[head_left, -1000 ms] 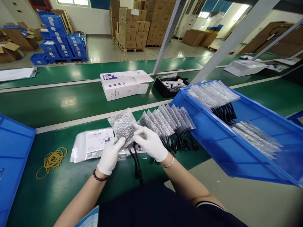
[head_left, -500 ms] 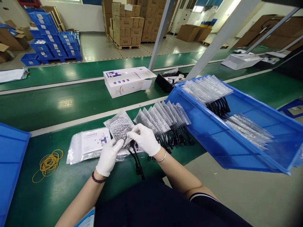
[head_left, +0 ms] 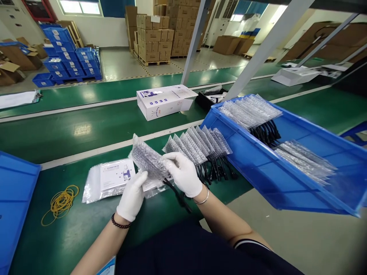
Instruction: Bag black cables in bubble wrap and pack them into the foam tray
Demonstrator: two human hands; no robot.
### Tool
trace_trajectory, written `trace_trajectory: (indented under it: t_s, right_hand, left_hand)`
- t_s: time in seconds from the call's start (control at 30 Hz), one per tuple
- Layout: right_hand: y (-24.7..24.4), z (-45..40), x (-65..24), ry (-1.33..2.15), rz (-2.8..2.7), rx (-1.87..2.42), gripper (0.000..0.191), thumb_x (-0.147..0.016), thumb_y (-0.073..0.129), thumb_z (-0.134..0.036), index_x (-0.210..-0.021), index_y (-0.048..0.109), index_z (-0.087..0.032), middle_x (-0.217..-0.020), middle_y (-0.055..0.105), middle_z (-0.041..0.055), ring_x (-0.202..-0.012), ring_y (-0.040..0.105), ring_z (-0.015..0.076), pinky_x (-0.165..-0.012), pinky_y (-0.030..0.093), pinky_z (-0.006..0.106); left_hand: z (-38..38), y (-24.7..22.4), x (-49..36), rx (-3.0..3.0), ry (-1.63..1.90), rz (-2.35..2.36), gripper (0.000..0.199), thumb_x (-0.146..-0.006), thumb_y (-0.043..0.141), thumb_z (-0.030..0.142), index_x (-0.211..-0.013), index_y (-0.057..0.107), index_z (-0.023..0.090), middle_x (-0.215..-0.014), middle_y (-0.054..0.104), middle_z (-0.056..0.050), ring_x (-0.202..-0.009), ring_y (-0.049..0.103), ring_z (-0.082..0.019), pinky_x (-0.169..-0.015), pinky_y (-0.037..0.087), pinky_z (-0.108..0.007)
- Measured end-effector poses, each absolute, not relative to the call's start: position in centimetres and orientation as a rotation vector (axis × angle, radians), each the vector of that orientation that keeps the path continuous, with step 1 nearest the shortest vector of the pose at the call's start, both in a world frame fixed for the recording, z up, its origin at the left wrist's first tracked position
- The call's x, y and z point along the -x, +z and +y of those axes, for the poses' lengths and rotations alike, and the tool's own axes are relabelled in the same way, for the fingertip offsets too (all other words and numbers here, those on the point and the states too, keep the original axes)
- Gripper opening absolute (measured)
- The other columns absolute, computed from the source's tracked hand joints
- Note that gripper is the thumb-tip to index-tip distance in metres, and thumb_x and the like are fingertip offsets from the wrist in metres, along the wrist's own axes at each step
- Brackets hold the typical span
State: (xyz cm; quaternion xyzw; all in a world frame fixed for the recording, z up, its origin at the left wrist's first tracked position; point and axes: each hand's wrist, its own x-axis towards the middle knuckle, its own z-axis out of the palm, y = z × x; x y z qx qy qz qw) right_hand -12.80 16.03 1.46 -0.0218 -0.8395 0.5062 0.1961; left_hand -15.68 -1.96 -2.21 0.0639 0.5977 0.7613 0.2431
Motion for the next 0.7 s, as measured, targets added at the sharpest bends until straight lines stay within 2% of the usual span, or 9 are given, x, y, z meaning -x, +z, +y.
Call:
trace_trajectory:
  t_s: [0.1,0.17,0.23,0.3,0.4,0.47,0.53,0.6,0.7]
  right_hand:
    - [1.9,14.9,12.4,1.05,-2.406,-0.328,0.019,-0.096,0.052,-0.028,-0.095,0.07,-0.02,-0.094,0.073,0.0049,-0.087,0.068,0.0184,-0.08,0.053,0.031]
    - [2.3,14.2,12.1,0.829,-2.518,-0.697,0.023,-0.098,0.048,-0.028,-0.096,0.07,-0.02,-0.095,0.073,0.0059,-0.088,0.067,0.0201,-0.08,0.053,0.034]
    - [3.0,14.1,12.0,0.724,-2.599,-1.062,0.025,-0.099,0.046,-0.027,-0.1,0.069,-0.019,-0.097,0.073,0.0057,-0.089,0.066,0.0202,-0.08,0.052,0.034]
    - [3.9,15.0,12.0,0.71,-2.592,-1.309,0.027,-0.097,0.04,-0.019,-0.105,0.067,-0.019,-0.104,0.071,0.0055,-0.096,0.063,0.0193,-0.085,0.051,0.034]
    - [4.8,17.0,12.2,0.605,-2.538,-1.357,0.041,-0.09,0.035,-0.006,-0.113,0.064,-0.022,-0.122,0.066,0.003,-0.116,0.055,0.0209,-0.098,0.046,0.039]
    - [5.0,17.6,12.2,0.46,-2.559,-1.298,0.044,-0.088,0.038,-0.004,-0.116,0.063,-0.026,-0.127,0.063,0.0035,-0.122,0.049,0.0245,-0.099,0.043,0.044]
    - [4.9,17.5,12.1,0.383,-2.559,-1.28,0.036,-0.09,0.045,-0.008,-0.115,0.064,-0.027,-0.123,0.063,0.0059,-0.12,0.048,0.0262,-0.096,0.042,0.046]
    - [4.5,16.9,12.1,0.381,-2.508,-1.291,0.014,-0.096,0.055,-0.025,-0.106,0.065,-0.025,-0.11,0.066,0.0055,-0.114,0.051,0.0259,-0.093,0.042,0.046]
    - [3.8,16.4,12.4,0.453,-2.376,-1.327,0.027,-0.095,0.059,-0.048,-0.091,0.063,-0.022,-0.091,0.067,0.0,-0.098,0.057,0.0206,-0.091,0.041,0.043]
  left_hand:
    - [-1.8,-1.4,15.6,-0.141,1.995,1.25,0.058,-0.094,0.046,0.06,-0.132,0.06,0.019,-0.131,0.062,-0.011,-0.124,0.056,-0.032,-0.103,0.049,-0.05]
    - [-1.8,-1.3,15.7,-0.059,2.005,1.247,0.066,-0.092,0.041,0.068,-0.13,0.061,0.018,-0.127,0.064,-0.013,-0.123,0.057,-0.032,-0.102,0.05,-0.05]
    - [-2.0,-1.4,15.9,0.015,2.067,1.416,0.063,-0.09,0.045,0.068,-0.123,0.065,0.017,-0.122,0.067,-0.012,-0.123,0.057,-0.031,-0.106,0.048,-0.048]
    - [-2.4,-1.8,16.2,0.036,2.109,1.556,0.054,-0.086,0.057,0.06,-0.12,0.065,0.019,-0.121,0.067,-0.009,-0.126,0.055,-0.03,-0.112,0.043,-0.046]
    - [-3.2,-2.1,16.6,0.002,2.111,1.656,0.053,-0.083,0.063,0.054,-0.121,0.064,0.018,-0.123,0.066,-0.009,-0.128,0.053,-0.032,-0.114,0.04,-0.05]
    - [-3.7,-2.1,16.7,-0.011,2.124,1.668,0.056,-0.083,0.061,0.055,-0.125,0.062,0.018,-0.125,0.065,-0.01,-0.128,0.052,-0.033,-0.112,0.041,-0.053]
    - [-3.8,-1.9,16.7,-0.008,2.148,1.659,0.056,-0.081,0.065,0.05,-0.128,0.06,0.02,-0.128,0.064,-0.009,-0.128,0.052,-0.033,-0.112,0.041,-0.052]
    - [-3.5,-1.7,16.7,-0.003,2.146,1.625,0.054,-0.08,0.068,0.046,-0.126,0.061,0.02,-0.126,0.065,-0.009,-0.126,0.054,-0.033,-0.111,0.043,-0.052]
    - [-3.0,-1.3,16.6,0.007,2.091,1.41,0.046,-0.083,0.064,0.044,-0.119,0.065,0.015,-0.119,0.068,-0.012,-0.118,0.06,-0.035,-0.103,0.049,-0.055]
